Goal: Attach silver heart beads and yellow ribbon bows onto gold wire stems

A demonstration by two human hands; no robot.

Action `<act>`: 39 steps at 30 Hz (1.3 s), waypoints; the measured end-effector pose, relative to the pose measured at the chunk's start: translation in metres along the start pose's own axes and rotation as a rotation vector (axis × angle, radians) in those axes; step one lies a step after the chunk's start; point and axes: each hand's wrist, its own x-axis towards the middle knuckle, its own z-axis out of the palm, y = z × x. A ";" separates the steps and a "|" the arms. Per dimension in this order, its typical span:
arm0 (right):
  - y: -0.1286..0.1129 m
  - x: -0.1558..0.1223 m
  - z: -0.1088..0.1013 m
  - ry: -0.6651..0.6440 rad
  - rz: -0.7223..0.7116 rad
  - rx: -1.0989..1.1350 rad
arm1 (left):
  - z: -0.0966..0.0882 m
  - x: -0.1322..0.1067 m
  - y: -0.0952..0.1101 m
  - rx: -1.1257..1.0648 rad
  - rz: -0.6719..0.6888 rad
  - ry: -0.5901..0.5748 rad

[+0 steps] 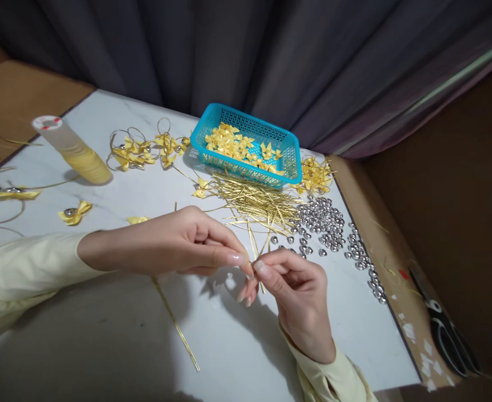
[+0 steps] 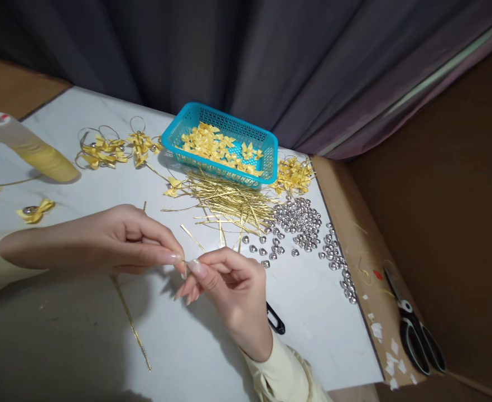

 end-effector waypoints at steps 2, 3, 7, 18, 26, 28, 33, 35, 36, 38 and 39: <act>0.000 0.000 0.000 0.000 -0.004 0.004 | 0.000 0.001 0.001 0.008 0.001 0.003; 0.000 0.000 0.000 0.002 -0.002 0.002 | 0.000 0.001 0.001 0.011 0.001 0.003; -0.001 -0.001 0.000 0.011 0.006 -0.042 | 0.000 0.002 0.000 0.015 0.001 0.015; -0.003 -0.002 -0.003 0.005 -0.064 -0.168 | 0.000 0.001 -0.001 0.014 -0.060 0.037; -0.005 -0.003 -0.001 0.065 -0.139 -0.275 | 0.001 0.002 -0.001 0.113 -0.036 0.087; -0.005 -0.004 -0.001 0.064 -0.153 -0.297 | 0.001 0.002 -0.001 0.138 -0.035 0.090; -0.006 -0.005 0.000 0.050 -0.158 -0.337 | 0.002 0.000 0.000 0.179 -0.071 0.089; -0.006 -0.005 0.000 0.050 -0.166 -0.362 | 0.003 0.000 0.001 0.184 -0.081 0.097; -0.007 -0.005 0.000 0.051 -0.172 -0.374 | 0.003 0.000 0.002 0.184 -0.083 0.098; -0.008 -0.005 0.000 0.050 -0.189 -0.396 | 0.004 0.000 0.003 0.193 -0.085 0.100; -0.008 -0.005 0.000 0.049 -0.198 -0.407 | 0.005 0.000 0.004 0.211 -0.085 0.106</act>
